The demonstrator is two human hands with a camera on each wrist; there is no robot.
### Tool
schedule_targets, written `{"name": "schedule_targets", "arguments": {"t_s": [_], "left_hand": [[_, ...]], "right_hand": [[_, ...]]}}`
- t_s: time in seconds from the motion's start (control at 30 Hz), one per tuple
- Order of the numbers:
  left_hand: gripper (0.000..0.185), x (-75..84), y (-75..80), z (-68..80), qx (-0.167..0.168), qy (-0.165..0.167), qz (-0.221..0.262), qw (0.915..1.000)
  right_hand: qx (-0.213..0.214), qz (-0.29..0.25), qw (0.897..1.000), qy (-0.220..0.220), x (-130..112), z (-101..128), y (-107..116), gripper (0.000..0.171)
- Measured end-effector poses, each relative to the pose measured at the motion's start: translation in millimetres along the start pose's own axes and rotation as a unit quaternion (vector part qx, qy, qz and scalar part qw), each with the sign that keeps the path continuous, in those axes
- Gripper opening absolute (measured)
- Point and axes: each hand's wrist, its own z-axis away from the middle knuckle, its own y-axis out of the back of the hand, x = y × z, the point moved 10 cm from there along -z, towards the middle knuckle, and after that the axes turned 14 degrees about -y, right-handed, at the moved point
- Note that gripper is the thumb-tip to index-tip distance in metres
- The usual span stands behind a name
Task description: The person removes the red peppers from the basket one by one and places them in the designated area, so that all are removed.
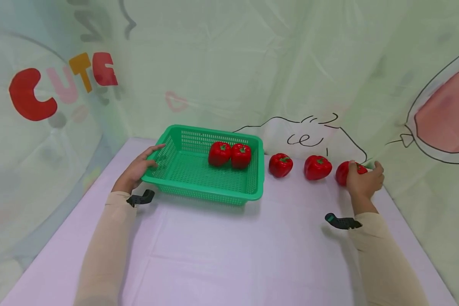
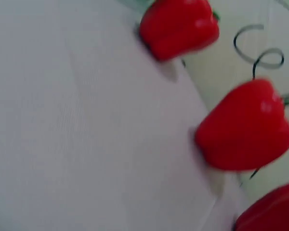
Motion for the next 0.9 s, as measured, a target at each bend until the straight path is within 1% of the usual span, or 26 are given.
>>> {"name": "schedule_targets", "arguments": {"t_s": [0.07, 0.1, 0.17, 0.23, 0.27, 0.33, 0.37, 0.43, 0.53, 0.6, 0.63, 0.67, 0.7, 0.73, 0.77, 0.83, 0.9], "left_hand": [[0.076, 0.7, 0.5, -0.1, 0.001, -0.002, -0.001, 1.0], [0.076, 0.9, 0.6, 0.0, 0.001, -0.002, -0.001, 1.0], [0.076, 1.0, 0.3, 0.3, 0.0, -0.001, -0.001, 1.0], [0.077, 0.6, 0.2, 0.7, 0.0, 0.0, 0.0, 1.0], [0.077, 0.5, 0.1, 0.8, 0.0, 0.001, 0.001, 1.0], [0.077, 0.5, -0.1, 1.0, 0.0, 0.002, 0.002, 1.0], [0.077, 0.3, 0.0, 0.9, 0.001, 0.003, 0.003, 1.0], [0.077, -0.1, -0.1, 0.6, 0.001, 0.004, 0.003, 1.0], [0.077, -0.8, -0.7, -0.1, 0.0, 0.003, 0.004, 1.0], [0.077, -1.7, -0.8, -0.9, 0.002, 0.002, 0.006, 1.0], [0.076, -1.9, -0.1, -0.7, 0.004, 0.002, 0.007, 1.0], [0.076, -2.3, 0.4, -0.6, 0.005, 0.002, 0.008, 1.0], [0.076, -2.4, 0.5, -0.4, 0.005, 0.003, 0.01, 0.9999], [0.076, -2.7, 0.6, -0.4, 0.006, 0.004, 0.012, 0.9999], [0.076, -3.2, 0.8, -0.3, 0.007, 0.006, 0.014, 0.9999], [0.076, -2.8, 0.1, -0.1, 0.004, 0.006, 0.014, 0.9999], [0.076, -2.2, 0.2, 0.2, 0.004, 0.005, 0.014, 0.9999]], "right_hand": [[0.027, -0.031, 0.998, 0.052, -21, 16, 5, 0.074], [0.035, -0.042, 0.995, 0.083, -32, 26, 6, 0.071], [0.042, -0.065, 0.983, 0.165, -57, 52, 7, 0.065], [0.032, -0.088, 0.964, 0.248, -81, 83, 3, 0.06], [0.017, -0.09, 0.955, 0.281, -91, 97, -1, 0.059], [-0.022, -0.091, 0.933, 0.347, -109, 127, -13, 0.058], [-0.045, -0.086, 0.924, 0.37, -116, 141, -22, 0.058], [-0.079, -0.059, 0.906, 0.411, -126, 166, -41, 0.059], [-0.1, 0.016, 0.876, 0.471, -135, 199, -75, 0.063], [-0.103, 0.077, 0.854, 0.504, -137, 216, -100, 0.067], [-0.109, 0.104, 0.845, 0.514, -138, 224, -113, 0.068], [-0.12, 0.129, 0.837, 0.519, -139, 229, -125, 0.07], [-0.133, 0.155, 0.831, 0.518, -138, 234, -138, 0.071], [-0.15, 0.176, 0.827, 0.513, -138, 237, -149, 0.072], [-0.167, 0.193, 0.825, 0.505, -138, 239, -159, 0.074], [-0.2, 0.222, 0.824, 0.482, -138, 240, -175, 0.077], [-0.224, 0.248, 0.82, 0.465, -139, 240, -188, 0.08]]}}
